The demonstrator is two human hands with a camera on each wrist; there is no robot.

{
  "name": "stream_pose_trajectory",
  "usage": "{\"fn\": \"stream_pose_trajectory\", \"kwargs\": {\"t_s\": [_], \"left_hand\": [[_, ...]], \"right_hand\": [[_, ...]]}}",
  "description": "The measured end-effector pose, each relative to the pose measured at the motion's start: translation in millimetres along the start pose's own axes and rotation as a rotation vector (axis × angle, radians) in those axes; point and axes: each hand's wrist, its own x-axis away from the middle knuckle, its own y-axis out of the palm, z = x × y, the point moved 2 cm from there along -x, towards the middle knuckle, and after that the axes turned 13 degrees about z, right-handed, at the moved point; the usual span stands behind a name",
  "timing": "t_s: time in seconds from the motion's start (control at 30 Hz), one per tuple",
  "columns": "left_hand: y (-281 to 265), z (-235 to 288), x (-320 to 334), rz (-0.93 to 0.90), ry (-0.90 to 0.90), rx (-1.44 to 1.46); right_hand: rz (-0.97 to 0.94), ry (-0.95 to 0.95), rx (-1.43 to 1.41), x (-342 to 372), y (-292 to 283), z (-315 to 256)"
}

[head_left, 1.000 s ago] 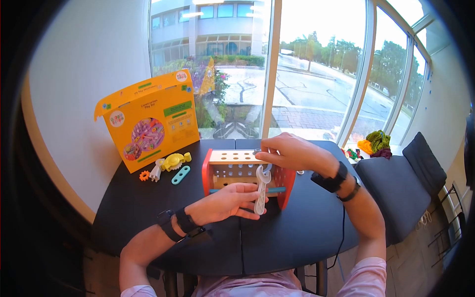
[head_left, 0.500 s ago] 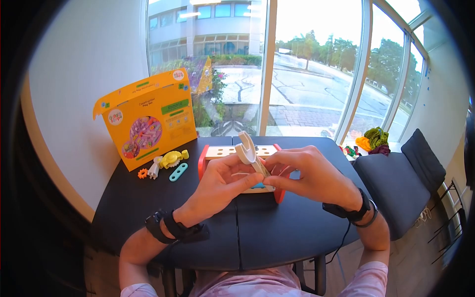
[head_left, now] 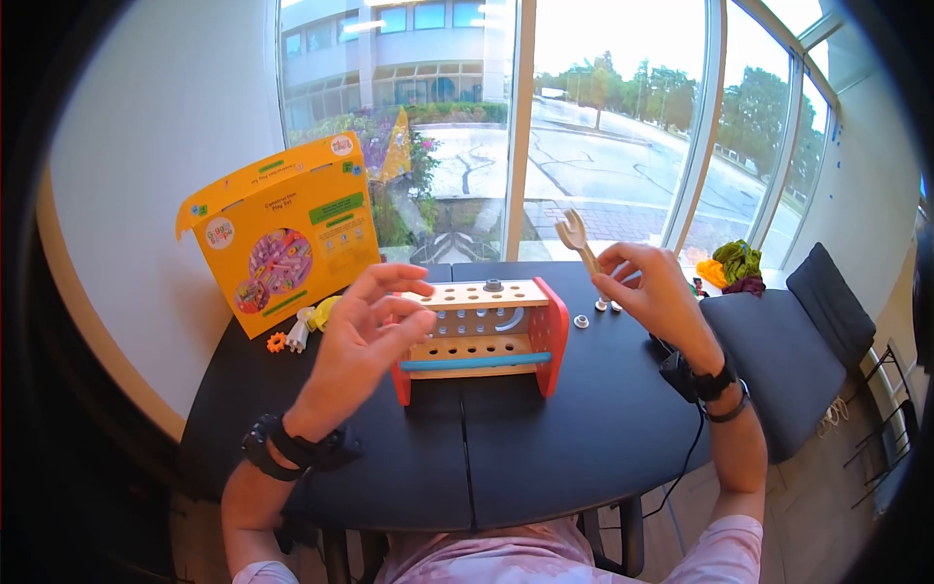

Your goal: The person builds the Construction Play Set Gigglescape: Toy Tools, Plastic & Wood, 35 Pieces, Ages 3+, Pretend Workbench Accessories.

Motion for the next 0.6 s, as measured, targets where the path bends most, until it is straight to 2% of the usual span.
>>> {"fn": "stream_pose_trajectory", "kwargs": {"t_s": [0.1,0.2,0.3,0.5,0.6], "left_hand": [[-25.1,-3.9,-0.3,0.065,-0.018,-0.024],[-46.1,-11.1,2.5,0.125,-0.065,-0.066],[-61.0,-14.0,4.6,0.165,-0.134,-0.094],[-76.0,-17.6,5.3,0.183,-0.228,-0.148],[-78.4,-23.5,4.6,0.178,-0.252,-0.158]], "right_hand": [[-0.105,0.071,0.264,9.5,10.2,73.3],[-0.153,0.018,0.628,28.8,26.7,141.0],[-0.281,0.161,0.547,45.3,33.5,185.0],[-0.372,0.141,0.681,58.8,45.0,207.6],[-0.433,0.241,0.692,60.5,50.1,215.5]]}}
